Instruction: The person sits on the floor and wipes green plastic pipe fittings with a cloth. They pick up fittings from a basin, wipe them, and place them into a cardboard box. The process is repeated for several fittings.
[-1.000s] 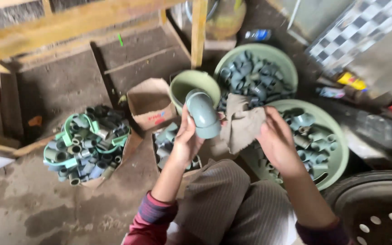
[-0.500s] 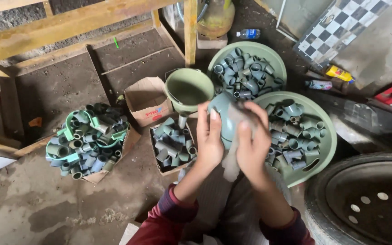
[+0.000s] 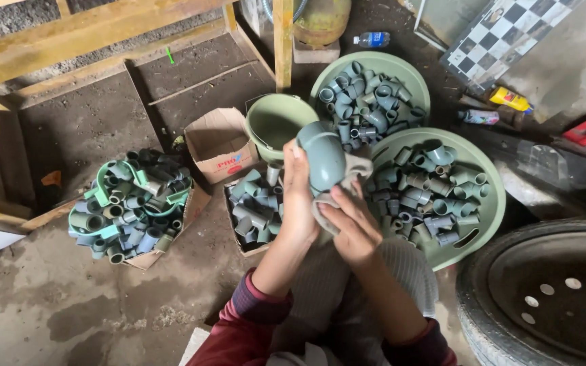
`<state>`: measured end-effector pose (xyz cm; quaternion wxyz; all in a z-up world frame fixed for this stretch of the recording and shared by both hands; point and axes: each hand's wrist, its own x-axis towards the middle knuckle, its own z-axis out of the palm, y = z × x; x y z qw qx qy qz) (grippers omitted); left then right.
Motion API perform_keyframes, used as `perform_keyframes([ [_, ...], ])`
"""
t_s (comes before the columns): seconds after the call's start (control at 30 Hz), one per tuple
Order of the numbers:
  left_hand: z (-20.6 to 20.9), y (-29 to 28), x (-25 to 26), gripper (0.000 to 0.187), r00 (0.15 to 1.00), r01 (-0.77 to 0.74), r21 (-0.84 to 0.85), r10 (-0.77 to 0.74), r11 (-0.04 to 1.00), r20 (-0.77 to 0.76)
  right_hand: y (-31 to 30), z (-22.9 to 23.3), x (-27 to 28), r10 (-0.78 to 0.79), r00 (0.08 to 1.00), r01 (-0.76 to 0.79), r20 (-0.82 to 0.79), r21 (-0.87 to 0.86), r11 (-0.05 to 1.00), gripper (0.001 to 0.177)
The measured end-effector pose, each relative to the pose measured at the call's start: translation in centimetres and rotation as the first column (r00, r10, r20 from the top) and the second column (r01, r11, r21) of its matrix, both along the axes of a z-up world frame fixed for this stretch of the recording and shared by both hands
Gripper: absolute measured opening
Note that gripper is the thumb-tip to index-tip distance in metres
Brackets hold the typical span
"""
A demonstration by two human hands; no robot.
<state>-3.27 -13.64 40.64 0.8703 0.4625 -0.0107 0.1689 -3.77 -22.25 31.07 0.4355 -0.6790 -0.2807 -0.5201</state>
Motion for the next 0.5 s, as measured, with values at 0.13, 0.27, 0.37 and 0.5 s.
perform_keyframes([
  [0.13,-0.6,-0.8,0.3,0.036,0.999,0.038,0.009,-0.038,0.999,0.014,-1.0,0.2,-0.4,-0.063,0.992,0.067,-0.107,0.039,0.997,0.014],
  [0.27,-1.2,-0.9,0.6,0.042,0.993,0.006,0.068,-0.014,0.998,0.118,-2.5,0.9,1.4,0.071,0.911,0.020,-0.407,0.216,0.976,0.017],
  [0.37,-1.3,-1.1,0.0,0.047,0.993,0.006,0.091,-0.017,0.996,0.120,-0.1,8.0,1.4,0.211,0.793,0.036,-0.572,0.390,0.920,0.020],
  [0.5,-4.5,-0.7,2.9,0.050,0.981,0.005,0.038,-0.012,0.999,0.195,1.2,9.8,0.9,0.490,0.683,-0.136,-0.542,0.565,0.814,0.033],
])
